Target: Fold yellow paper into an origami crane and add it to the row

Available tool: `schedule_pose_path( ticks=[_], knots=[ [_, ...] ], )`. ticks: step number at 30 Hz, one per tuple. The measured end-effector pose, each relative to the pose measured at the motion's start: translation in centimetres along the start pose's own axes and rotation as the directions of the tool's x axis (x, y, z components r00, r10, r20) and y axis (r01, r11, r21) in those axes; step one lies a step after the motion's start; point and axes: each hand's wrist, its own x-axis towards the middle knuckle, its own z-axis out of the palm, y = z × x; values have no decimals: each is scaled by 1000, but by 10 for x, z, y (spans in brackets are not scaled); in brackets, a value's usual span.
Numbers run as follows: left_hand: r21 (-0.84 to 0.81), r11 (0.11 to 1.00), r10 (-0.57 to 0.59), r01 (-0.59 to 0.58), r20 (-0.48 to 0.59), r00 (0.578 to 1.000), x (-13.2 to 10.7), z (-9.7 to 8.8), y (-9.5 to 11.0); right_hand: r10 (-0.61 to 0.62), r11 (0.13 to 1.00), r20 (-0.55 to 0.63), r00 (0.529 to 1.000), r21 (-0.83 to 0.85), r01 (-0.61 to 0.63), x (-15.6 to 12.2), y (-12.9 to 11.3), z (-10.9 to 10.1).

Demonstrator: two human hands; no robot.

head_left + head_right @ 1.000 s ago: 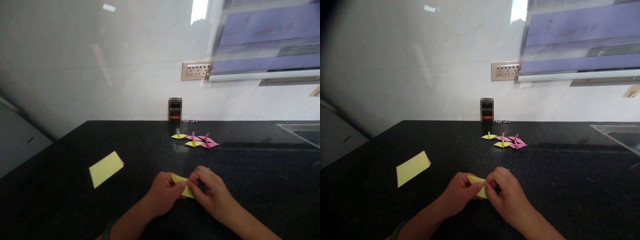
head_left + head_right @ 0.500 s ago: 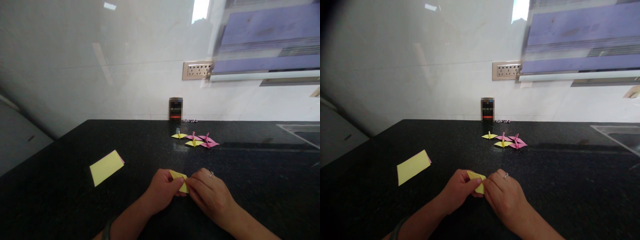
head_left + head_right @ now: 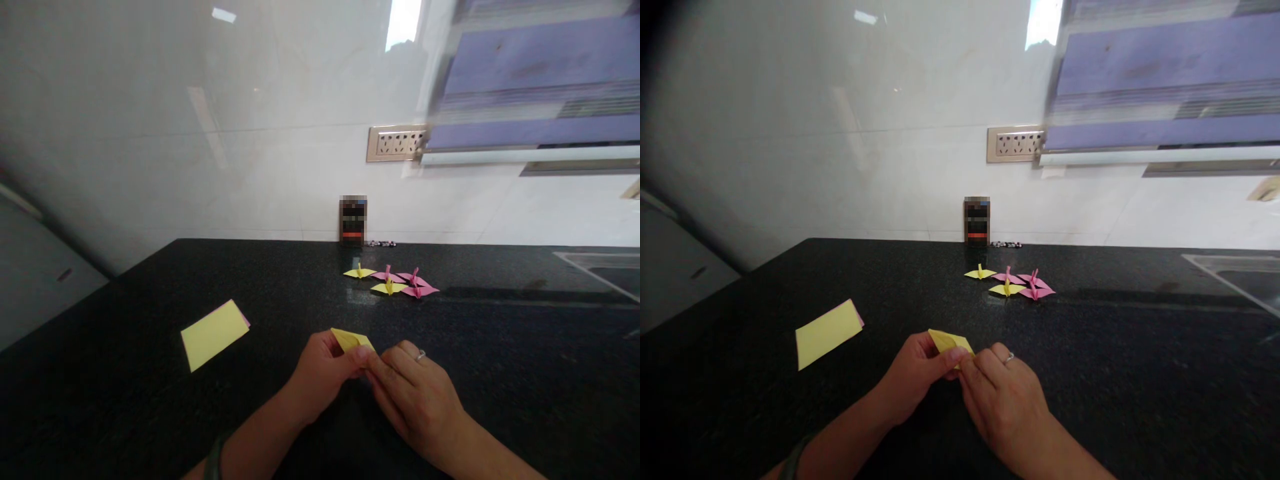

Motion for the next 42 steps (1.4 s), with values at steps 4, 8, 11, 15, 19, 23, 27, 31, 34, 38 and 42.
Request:
schedule_pose_path(
  ticks=[4,8,11,15,19,23,27,31,34,38,42],
  knots=[
    [122,992,6,-10,32,999,2,-3,-4,202,928,-19,979,323,-185,0,4,0],
    [381,923,7,-57,132,991,1,-3,-5,517,671,113,848,562,-484,3,11,1],
    [544,830,14,-123,200,980,-2,-3,-4,504,465,354,788,658,-592,5,14,3],
    [580,807,-16,-113,211,977,-2,-4,-5,517,296,474,713,682,-669,6,12,6],
    [372,928,-71,10,150,986,1,-3,-9,575,203,456,679,725,-658,5,10,6],
    [15,990,-140,139,160,977,2,3,-10,646,219,346,681,770,-599,5,9,4],
    [-77,986,-133,149,185,974,0,8,-8,672,217,306,674,789,-575,7,6,4],
    [-63,994,-76,88,170,982,-1,10,-7,678,219,322,661,770,-599,7,3,6],
    [3,998,-67,67,131,989,-1,10,-10,696,217,332,637,749,-626,7,3,7],
    [90,993,-85,77,92,992,-1,8,-12,692,184,359,626,751,-634,7,5,7],
    [115,988,-108,101,57,993,-1,5,-12,600,169,431,674,755,-633,7,9,4]
  ],
)
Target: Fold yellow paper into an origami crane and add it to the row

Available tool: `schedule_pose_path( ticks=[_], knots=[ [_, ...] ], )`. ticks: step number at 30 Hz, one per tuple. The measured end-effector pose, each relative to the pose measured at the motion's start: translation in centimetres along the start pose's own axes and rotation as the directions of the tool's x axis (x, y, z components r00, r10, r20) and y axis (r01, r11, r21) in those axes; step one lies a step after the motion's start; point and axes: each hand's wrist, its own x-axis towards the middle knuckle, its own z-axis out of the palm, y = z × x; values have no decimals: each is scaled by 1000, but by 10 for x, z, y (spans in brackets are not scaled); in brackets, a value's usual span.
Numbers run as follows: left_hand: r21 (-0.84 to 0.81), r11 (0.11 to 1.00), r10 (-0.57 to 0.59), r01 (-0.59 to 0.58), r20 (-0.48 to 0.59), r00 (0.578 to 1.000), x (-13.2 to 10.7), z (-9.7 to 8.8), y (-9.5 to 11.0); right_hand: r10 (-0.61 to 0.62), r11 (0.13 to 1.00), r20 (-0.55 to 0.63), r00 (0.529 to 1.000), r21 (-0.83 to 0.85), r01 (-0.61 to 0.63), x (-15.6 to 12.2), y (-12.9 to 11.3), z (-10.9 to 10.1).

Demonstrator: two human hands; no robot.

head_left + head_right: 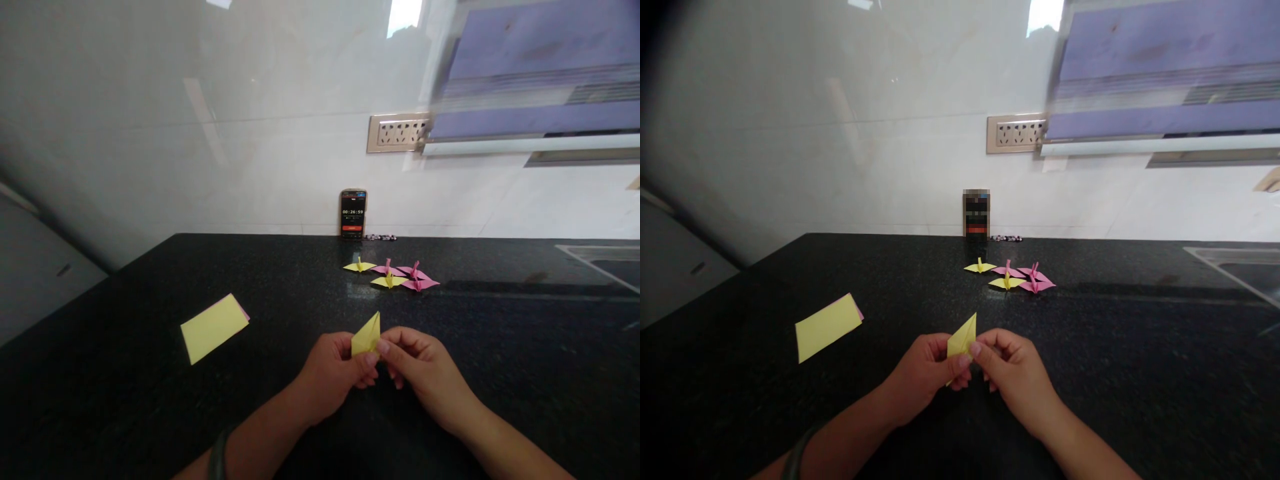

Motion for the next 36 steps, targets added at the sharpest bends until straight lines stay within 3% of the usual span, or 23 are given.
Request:
schedule_pose_path(
  ticks=[4,11,17,22,36],
  knots=[
    [3,1000,-2,2,12,1000,-1,-2,2,-26,999,58,998,-29,27,0,0,-3],
    [-8,1000,27,-28,-99,995,-1,0,8,-49,998,-64,997,-38,47,-1,2,-3],
    [24,1000,6,-5,-45,999,-2,0,9,-51,999,7,999,-18,51,-1,0,-2],
    [42,998,49,-47,-49,998,-3,0,9,-35,999,-62,997,-35,33,0,2,-1],
    [177,978,119,-110,-40,992,-5,0,12,-36,999,-101,994,-34,33,-1,4,3]
  ],
)
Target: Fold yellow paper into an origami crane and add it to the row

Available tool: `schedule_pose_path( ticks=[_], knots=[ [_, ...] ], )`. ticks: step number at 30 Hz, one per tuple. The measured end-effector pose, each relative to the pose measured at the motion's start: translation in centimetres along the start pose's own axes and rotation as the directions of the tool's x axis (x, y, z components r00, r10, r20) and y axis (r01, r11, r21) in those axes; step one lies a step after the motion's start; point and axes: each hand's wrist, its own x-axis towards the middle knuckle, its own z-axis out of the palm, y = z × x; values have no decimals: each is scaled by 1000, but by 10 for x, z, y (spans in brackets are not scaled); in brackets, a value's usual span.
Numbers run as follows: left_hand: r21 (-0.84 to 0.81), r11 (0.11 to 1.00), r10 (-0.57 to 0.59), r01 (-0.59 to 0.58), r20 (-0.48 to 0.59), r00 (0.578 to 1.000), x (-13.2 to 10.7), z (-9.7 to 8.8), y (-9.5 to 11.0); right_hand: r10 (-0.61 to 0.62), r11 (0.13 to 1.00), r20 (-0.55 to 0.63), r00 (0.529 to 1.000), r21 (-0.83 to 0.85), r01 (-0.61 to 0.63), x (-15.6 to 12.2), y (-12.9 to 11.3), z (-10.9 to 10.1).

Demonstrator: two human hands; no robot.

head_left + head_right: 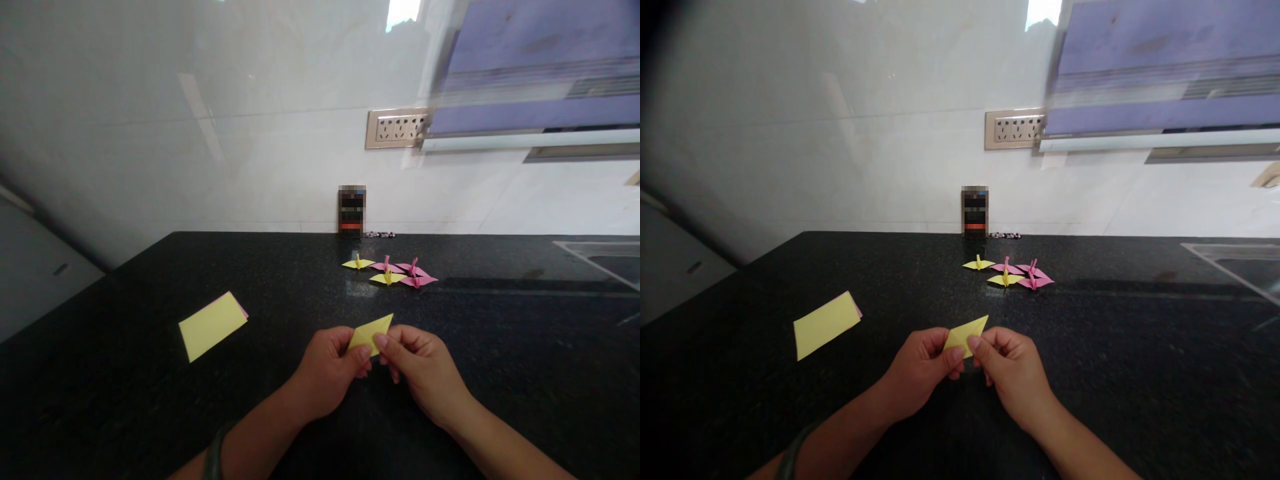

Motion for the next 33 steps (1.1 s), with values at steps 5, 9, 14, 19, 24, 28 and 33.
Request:
schedule_pose_path(
  ticks=[5,9,14,19,24,28,33],
  knots=[
    [31,999,20,-20,-8,1000,0,1,-5,-10,1000,-6,1000,-14,10,-2,-4,4],
    [-79,997,-24,24,-3,1000,2,3,-5,-12,1000,-23,1000,-4,12,-1,-2,3],
    [-210,970,-117,121,31,993,4,4,-5,-9,999,-51,999,42,12,1,4,-2],
    [-156,983,-99,99,8,995,3,3,-4,-2,995,-4,1000,98,2,2,5,-2],
    [-104,991,-84,85,14,996,1,3,-4,22,990,93,995,133,-34,1,5,0],
    [-90,993,-78,81,38,996,1,2,-7,53,986,37,998,157,-59,0,7,0],
    [-130,988,-86,87,9,996,4,0,-8,48,978,74,996,198,-61,2,7,-1]
  ],
)
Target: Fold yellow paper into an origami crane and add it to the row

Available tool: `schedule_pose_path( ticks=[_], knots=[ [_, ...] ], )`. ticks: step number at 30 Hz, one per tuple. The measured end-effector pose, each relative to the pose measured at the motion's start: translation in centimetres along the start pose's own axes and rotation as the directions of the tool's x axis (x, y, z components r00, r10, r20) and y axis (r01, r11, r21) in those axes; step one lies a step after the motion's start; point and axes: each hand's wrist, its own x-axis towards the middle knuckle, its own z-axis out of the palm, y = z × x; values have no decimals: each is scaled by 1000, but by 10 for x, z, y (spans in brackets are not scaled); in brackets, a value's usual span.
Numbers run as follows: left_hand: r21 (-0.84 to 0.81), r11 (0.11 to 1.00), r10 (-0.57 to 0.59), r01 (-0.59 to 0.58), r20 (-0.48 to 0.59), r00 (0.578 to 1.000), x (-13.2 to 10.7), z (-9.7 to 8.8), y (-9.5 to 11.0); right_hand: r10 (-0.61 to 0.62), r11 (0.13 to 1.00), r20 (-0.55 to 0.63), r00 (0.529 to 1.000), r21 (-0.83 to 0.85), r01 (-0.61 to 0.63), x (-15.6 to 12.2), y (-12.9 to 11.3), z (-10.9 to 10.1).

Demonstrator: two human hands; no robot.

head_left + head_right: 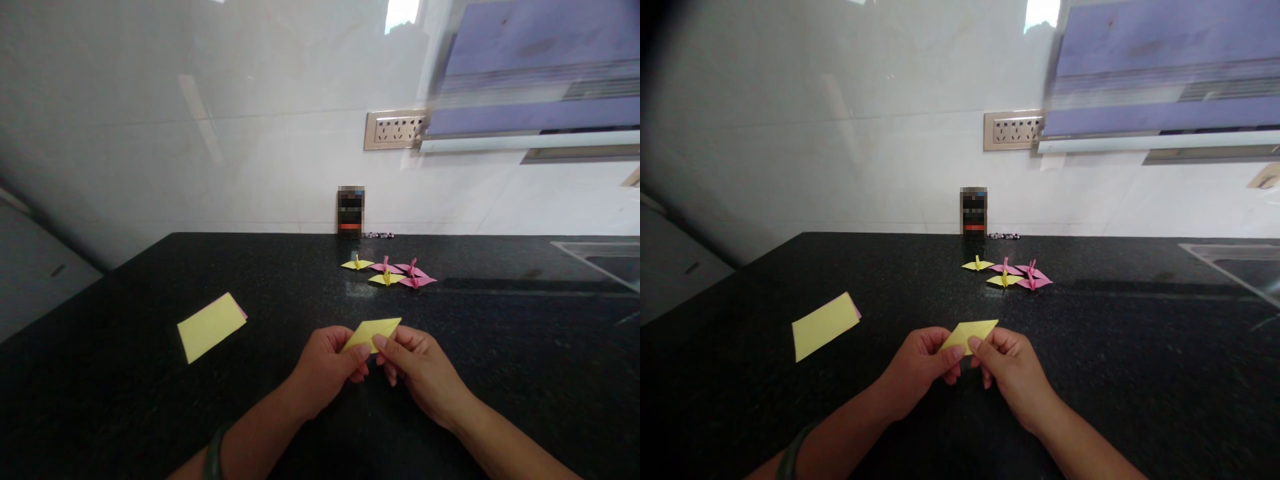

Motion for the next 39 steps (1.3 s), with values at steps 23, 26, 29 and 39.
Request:
schedule_pose_path(
  ticks=[23,26,29,39],
  knots=[
    [-69,998,-5,2,-49,999,4,-6,5,105,990,118,987,78,-115,-4,-2,5],
    [11,1000,16,-16,-63,998,3,-6,5,90,993,134,987,65,-99,-3,-2,4],
    [-7,1000,-6,6,-39,999,2,-8,7,53,998,102,993,39,-57,-2,-1,3],
    [-102,993,-59,60,15,998,3,-7,7,-28,991,15,999,-132,30,-3,3,2]
  ],
)
